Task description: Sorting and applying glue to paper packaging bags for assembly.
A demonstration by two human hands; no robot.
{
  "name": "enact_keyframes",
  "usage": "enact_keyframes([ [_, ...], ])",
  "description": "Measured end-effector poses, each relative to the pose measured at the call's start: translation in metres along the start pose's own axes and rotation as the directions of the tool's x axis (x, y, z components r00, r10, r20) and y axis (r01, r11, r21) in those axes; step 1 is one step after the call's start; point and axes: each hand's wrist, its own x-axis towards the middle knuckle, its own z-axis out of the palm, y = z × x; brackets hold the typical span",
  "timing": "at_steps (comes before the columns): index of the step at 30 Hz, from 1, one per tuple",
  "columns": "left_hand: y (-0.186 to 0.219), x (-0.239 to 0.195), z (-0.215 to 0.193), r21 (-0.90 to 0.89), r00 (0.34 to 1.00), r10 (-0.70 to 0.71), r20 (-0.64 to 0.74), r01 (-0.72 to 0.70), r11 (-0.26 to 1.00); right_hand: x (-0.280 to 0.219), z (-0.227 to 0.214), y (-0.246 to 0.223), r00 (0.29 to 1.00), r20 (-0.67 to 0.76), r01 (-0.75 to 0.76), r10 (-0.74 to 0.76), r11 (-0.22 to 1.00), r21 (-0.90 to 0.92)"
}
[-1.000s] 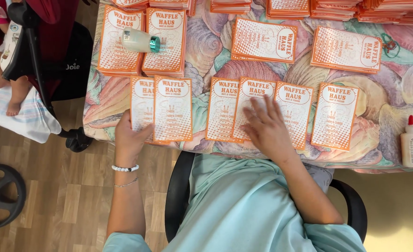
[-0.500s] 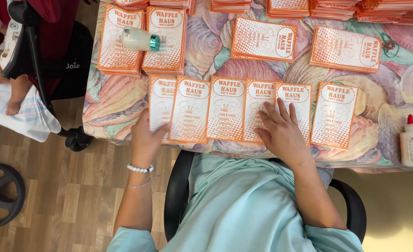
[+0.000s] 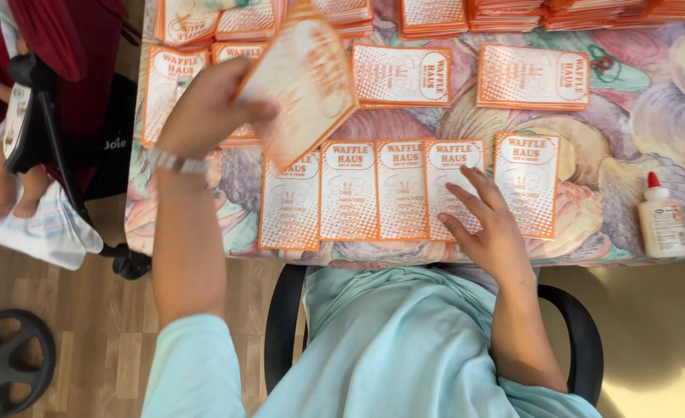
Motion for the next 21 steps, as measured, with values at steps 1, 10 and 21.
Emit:
enact_keyframes([
  [1,-0.013,0.032,0.012,0.002,1.000,0.010,0.007,-0.010,1.000,-0.005,-0.005,0.007,1.000,-0.011,-0.004,0.004,1.000,-0.005],
  [10,-0.087,0.211,0.132,0.290,0.993,0.031,0.111,-0.062,0.955,-0.063,-0.041,0.075,0.946,-0.264,-0.257,0.188,0.933,-0.254],
  [21,0.020,0.197,0.218,0.391,0.837,0.506,0.208,-0.546,0.741,-0.074,-0.033,0.096,0.917,-0.314,-0.333,0.245,0.904,-0.268],
])
